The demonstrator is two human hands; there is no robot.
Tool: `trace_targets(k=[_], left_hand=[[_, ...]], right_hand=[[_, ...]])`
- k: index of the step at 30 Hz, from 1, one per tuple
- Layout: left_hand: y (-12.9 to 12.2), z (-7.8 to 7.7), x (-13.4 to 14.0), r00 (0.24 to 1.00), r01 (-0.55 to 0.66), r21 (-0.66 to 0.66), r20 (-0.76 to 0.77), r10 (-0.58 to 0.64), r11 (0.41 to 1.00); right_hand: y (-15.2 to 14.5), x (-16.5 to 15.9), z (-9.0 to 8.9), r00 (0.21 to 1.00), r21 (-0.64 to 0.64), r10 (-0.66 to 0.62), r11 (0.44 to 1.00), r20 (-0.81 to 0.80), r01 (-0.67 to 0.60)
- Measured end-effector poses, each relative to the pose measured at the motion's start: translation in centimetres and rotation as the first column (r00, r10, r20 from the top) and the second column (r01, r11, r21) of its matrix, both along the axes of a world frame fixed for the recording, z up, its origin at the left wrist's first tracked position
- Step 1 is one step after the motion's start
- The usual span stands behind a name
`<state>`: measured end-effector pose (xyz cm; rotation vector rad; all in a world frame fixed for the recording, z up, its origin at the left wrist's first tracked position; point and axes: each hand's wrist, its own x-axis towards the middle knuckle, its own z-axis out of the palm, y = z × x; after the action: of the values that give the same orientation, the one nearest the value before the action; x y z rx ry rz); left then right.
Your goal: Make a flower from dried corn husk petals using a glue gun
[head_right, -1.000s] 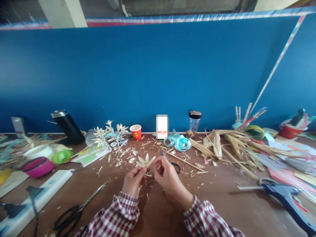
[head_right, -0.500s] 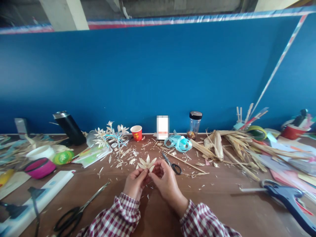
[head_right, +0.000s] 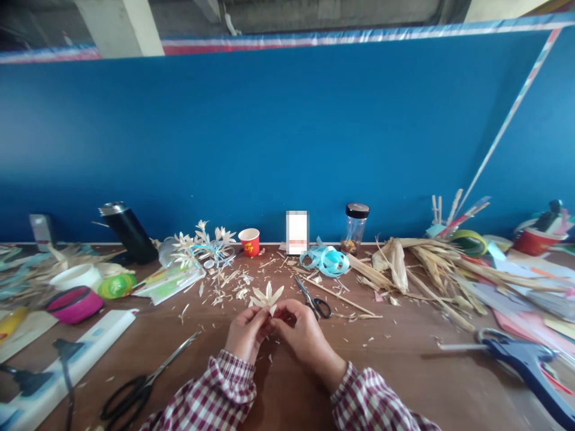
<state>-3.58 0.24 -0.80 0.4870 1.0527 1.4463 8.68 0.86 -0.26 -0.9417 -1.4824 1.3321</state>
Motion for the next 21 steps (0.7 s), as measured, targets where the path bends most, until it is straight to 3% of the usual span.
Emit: trace_targets(k=[11,21], left_hand=[[-0.22,0.57,0.05,0.998,0.0,-0.065,-0.058,-0.004,0.998],[-0.1,-0.14,0.06,0.991,0.009,-0.09,-0.135,-0.021,0.996]], right_hand=[[0.26,0.17,0.27,0.993,0.031,-0.089,0.996,0.073,0.086],[0.37,0.38,0.14,0.983,0.1,-0.164,0.983,0.081,0.156]])
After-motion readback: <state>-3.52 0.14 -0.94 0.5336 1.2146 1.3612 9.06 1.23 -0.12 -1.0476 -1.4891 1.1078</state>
